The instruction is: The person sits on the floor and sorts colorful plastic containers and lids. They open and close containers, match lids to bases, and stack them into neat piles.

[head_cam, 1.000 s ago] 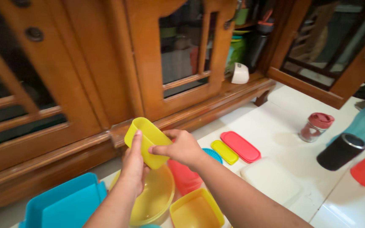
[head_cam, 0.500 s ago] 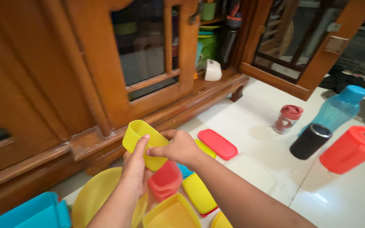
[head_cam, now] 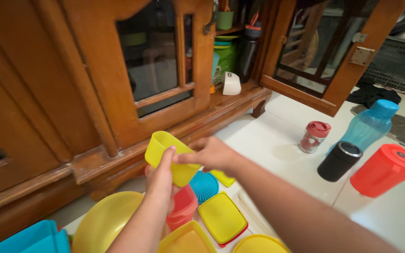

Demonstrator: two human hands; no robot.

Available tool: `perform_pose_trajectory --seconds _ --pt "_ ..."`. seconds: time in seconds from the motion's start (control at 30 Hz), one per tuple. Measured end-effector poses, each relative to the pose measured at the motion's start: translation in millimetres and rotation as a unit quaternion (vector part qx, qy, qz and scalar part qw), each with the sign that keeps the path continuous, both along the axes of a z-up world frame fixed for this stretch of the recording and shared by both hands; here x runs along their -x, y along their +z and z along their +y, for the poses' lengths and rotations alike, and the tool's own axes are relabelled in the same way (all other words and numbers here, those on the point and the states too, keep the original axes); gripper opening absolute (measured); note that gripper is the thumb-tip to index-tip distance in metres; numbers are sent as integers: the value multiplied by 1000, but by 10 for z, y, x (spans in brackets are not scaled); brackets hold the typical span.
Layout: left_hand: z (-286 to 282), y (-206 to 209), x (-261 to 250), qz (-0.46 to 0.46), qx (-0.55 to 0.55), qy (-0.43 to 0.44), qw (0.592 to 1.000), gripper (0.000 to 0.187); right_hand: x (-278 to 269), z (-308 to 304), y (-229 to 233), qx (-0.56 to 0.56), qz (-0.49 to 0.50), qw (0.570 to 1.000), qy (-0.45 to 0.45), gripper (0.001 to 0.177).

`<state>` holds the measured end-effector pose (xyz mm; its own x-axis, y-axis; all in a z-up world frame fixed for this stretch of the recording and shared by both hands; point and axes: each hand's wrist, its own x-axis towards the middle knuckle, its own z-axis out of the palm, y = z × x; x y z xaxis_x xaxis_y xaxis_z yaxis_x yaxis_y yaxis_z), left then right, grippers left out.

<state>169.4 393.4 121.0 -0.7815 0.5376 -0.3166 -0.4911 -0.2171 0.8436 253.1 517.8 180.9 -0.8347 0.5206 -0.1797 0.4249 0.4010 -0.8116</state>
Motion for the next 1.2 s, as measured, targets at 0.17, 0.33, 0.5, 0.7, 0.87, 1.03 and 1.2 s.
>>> perform_pose_trajectory --seconds 0.17,0.33,0.5,0.7,0.87,1.03,1.2 --pt "-144 212 3 -16 -30 21 999 53 -40 124 546 -122 -65 988 69 73" --pt "-273 287 43 -38 16 27 999 53 45 332 754 -293 -170 936 99 49" --pt "-344 197 84 -43 -32 7 999 54 138 697 147 -385 -80 911 127 38" --pt "-348 105 124 -44 27 28 998 52 129 1214 -1023 -303 -189 933 51 42" --pt "-306 95 122 -7 43 42 998 51 85 1708 -1533 -333 -228 913 66 42" --pt "-240 108 126 -22 35 71 997 49 113 1648 -1860 -307 -317 895 59 43" --pt "-272 0 105 -37 50 44 997 54 109 1534 -2096 -343 -369 861 72 39"
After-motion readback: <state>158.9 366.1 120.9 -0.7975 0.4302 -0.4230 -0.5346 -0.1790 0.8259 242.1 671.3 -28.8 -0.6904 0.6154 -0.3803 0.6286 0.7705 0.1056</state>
